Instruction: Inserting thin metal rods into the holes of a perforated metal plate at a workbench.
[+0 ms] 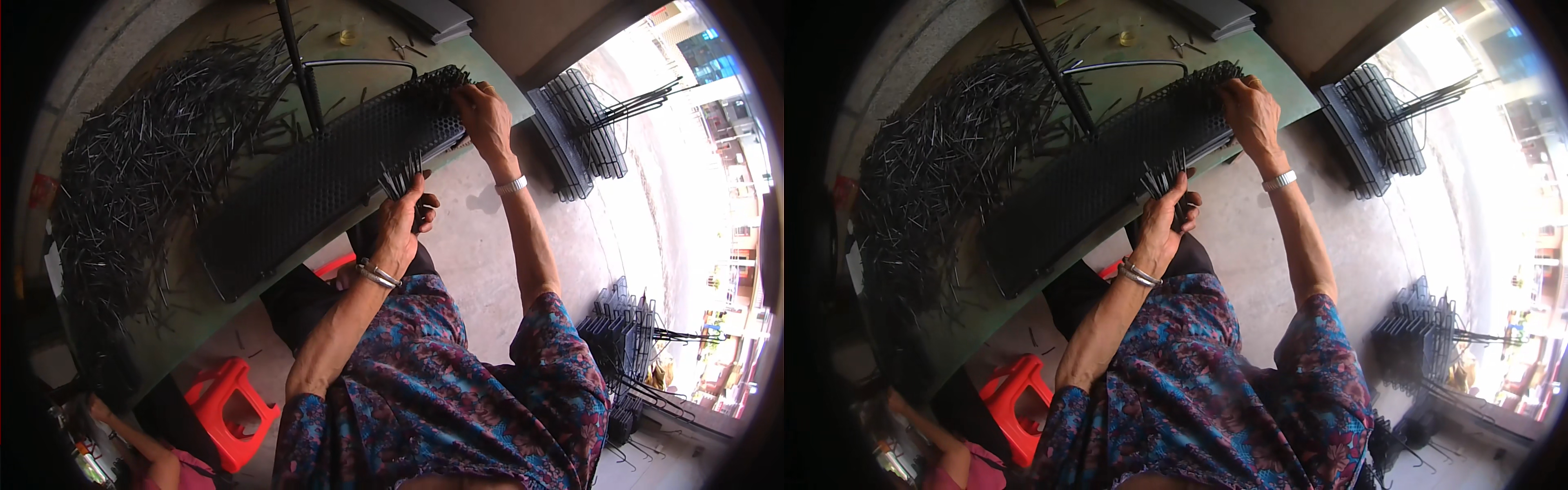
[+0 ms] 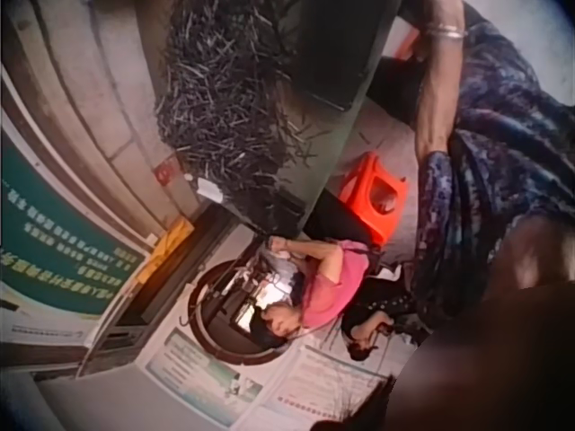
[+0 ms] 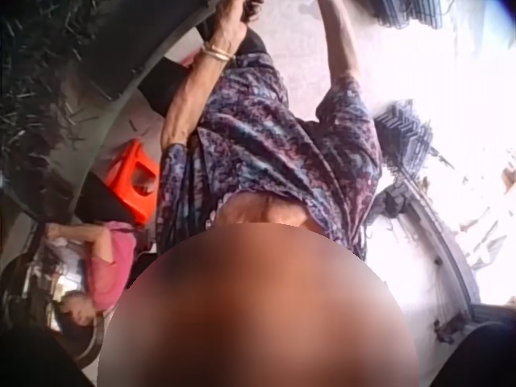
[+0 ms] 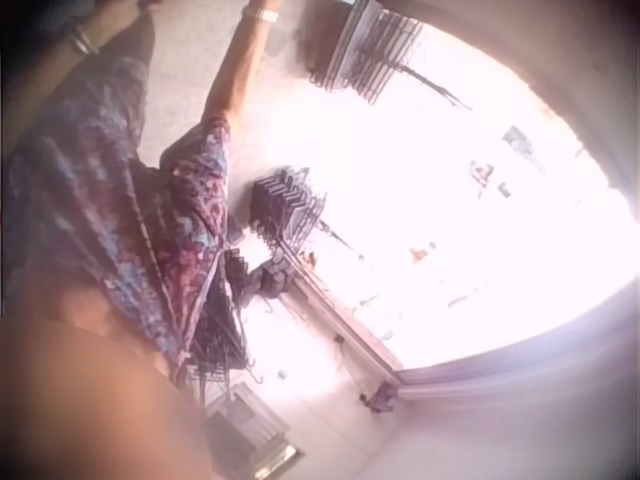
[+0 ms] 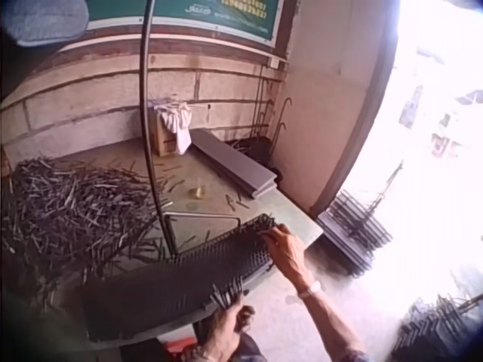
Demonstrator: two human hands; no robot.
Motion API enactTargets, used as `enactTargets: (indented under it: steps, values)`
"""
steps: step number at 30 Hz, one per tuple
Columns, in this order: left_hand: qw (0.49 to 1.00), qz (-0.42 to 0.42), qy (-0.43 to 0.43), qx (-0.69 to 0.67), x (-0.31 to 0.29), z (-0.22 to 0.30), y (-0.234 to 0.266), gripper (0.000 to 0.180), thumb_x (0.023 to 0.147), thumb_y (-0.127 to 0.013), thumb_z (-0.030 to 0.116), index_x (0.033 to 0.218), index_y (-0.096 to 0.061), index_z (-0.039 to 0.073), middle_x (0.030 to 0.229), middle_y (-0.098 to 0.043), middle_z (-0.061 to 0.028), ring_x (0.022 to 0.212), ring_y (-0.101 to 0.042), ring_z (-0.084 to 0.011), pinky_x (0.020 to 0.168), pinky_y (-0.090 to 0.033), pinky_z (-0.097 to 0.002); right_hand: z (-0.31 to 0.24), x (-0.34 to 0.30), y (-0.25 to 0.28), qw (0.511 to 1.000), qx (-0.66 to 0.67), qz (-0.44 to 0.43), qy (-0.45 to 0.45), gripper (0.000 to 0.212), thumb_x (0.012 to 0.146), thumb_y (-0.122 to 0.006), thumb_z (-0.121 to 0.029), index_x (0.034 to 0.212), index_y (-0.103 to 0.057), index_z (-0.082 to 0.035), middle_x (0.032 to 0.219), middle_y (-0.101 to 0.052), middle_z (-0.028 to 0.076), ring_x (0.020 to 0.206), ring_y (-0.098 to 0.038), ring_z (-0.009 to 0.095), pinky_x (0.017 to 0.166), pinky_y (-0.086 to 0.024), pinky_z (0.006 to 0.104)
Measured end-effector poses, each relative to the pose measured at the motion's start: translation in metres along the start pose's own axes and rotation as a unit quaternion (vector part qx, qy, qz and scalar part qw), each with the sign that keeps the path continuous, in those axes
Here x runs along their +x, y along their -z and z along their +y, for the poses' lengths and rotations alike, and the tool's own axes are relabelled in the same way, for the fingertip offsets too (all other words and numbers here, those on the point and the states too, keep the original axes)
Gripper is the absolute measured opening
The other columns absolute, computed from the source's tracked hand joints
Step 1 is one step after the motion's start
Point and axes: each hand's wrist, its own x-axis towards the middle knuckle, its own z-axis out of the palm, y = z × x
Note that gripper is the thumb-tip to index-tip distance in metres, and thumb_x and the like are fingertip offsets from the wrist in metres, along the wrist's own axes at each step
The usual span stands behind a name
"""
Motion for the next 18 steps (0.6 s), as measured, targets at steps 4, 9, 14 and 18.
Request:
enactTargets:
  steps: [4,9,14,18]
  values:
    - [1.000,0.005,-0.001,-0.002,0.000,0.000,-0.001,0.036,0.091,-0.064,0.035,0.115,-0.061,0.008,0.070,-0.060,-0.0037,0.055,-0.050,-0.0094,0.046,-0.035,-0.0227,-0.001,-0.004,-0.002,0.999,0.020,-0.019,0.016,0.016,0.088,-0.061,-0.021,0.098,-0.069,-0.011,0.087,-0.061,0.009,0.079,-0.061,0.029,0.067,-0.047,0.0372]
    - [1.000,0.013,0.002,-0.001,-0.002,0.002,-0.001,0.036,0.091,-0.064,0.035,0.115,-0.061,0.008,0.070,-0.060,-0.0035,0.056,-0.050,-0.0092,0.046,-0.034,-0.0227,-0.004,-0.009,-0.008,0.999,-0.031,0.035,0.022,0.015,0.088,-0.061,-0.020,0.098,-0.069,-0.011,0.088,-0.061,0.009,0.078,-0.060,0.029,0.068,-0.047,0.0384]
    - [1.000,0.018,0.004,0.008,-0.002,0.002,0.000,0.036,0.091,-0.065,0.035,0.114,-0.062,0.008,0.071,-0.060,-0.0037,0.055,-0.049,-0.0085,0.047,-0.034,-0.0223,0.001,-0.008,-0.012,0.996,-0.071,0.047,0.039,0.015,0.088,-0.060,-0.020,0.097,-0.067,-0.010,0.088,-0.061,0.010,0.077,-0.060,0.031,0.069,-0.046,0.0406]
    - [1.000,0.008,0.006,0.018,0.000,0.002,0.001,0.036,0.090,-0.065,0.035,0.113,-0.062,0.007,0.071,-0.061,-0.0039,0.052,-0.046,-0.0079,0.046,-0.032,-0.0220,0.002,-0.004,-0.017,0.994,-0.093,0.047,-0.018,0.017,0.089,-0.059,-0.024,0.092,-0.063,-0.007,0.087,-0.061,0.011,0.079,-0.060,0.033,0.067,-0.046,0.0430]
